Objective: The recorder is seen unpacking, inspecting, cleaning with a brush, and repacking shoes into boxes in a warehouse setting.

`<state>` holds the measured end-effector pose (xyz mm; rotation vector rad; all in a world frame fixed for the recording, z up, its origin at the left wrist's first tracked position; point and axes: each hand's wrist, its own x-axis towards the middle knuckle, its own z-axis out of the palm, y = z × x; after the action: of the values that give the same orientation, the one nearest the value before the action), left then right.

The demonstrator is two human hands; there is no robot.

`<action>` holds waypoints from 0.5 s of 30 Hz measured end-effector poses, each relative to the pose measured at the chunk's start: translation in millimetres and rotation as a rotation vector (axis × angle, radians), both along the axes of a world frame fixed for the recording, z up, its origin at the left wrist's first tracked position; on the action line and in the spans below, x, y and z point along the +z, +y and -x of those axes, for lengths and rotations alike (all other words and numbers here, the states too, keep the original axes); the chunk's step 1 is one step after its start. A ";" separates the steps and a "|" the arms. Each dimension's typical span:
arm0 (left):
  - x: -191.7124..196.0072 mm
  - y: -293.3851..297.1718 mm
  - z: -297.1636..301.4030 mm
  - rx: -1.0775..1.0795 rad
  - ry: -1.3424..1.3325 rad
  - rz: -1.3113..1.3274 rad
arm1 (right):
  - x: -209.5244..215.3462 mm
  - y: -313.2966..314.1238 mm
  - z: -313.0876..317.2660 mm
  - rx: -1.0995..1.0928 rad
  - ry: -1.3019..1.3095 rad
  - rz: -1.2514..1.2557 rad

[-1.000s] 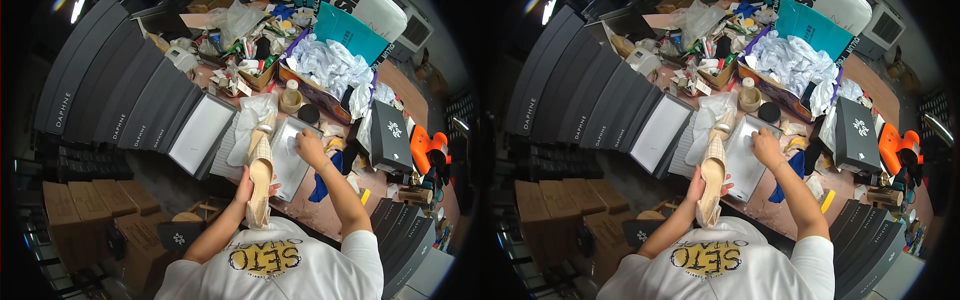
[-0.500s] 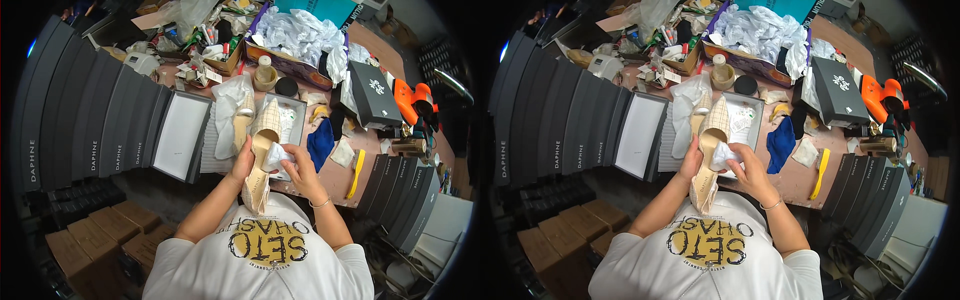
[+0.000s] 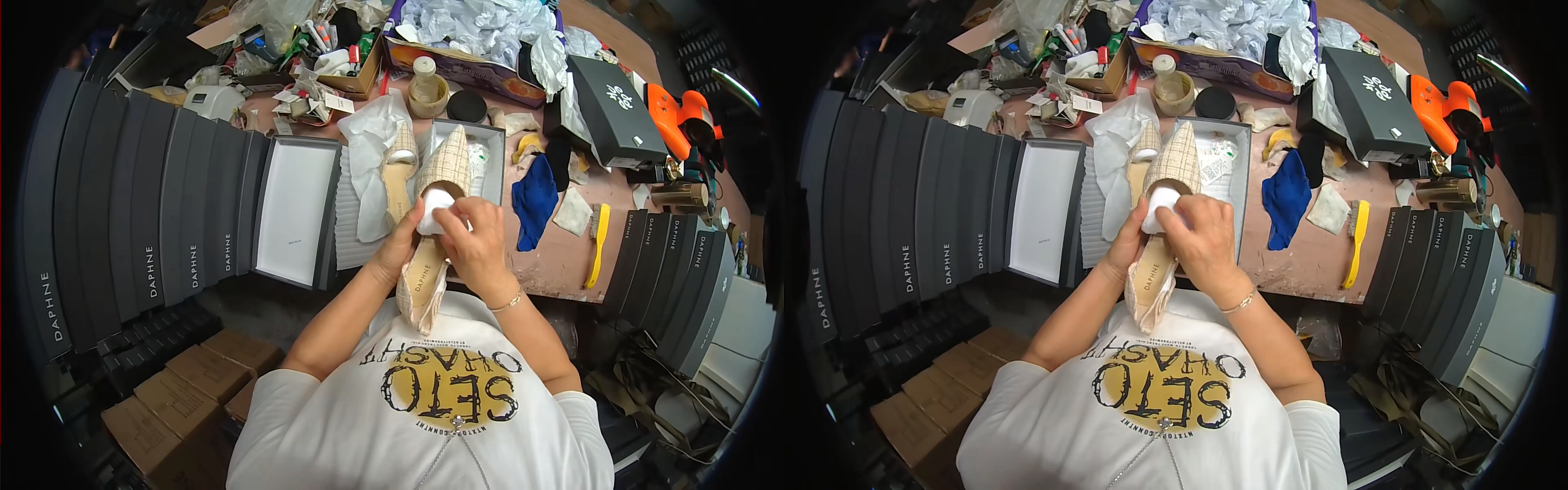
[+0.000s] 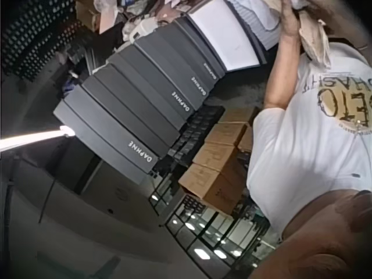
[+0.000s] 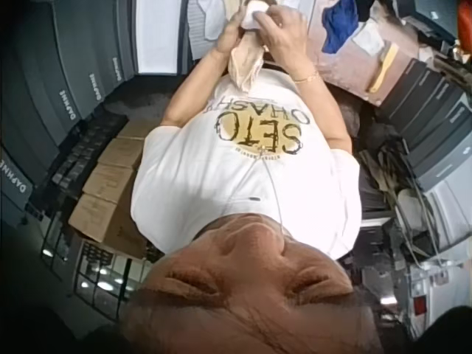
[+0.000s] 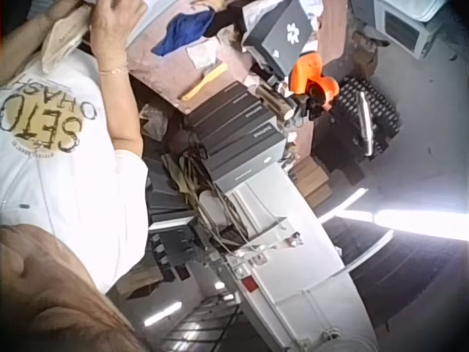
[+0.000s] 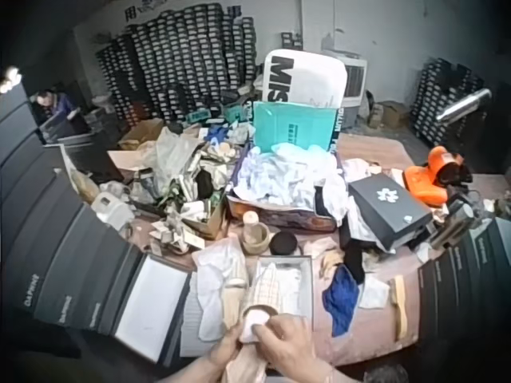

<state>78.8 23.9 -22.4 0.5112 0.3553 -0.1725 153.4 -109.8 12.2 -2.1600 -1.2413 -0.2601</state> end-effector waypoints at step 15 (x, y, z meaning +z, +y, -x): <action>24.5 33.7 -10.8 -0.249 -0.310 -0.222 | 36.0 -5.2 -24.8 0.043 0.347 -0.279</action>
<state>89.6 57.6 2.1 0.7901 0.0058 -0.2920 178.2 -115.0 48.2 -1.8419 -0.9889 -0.0333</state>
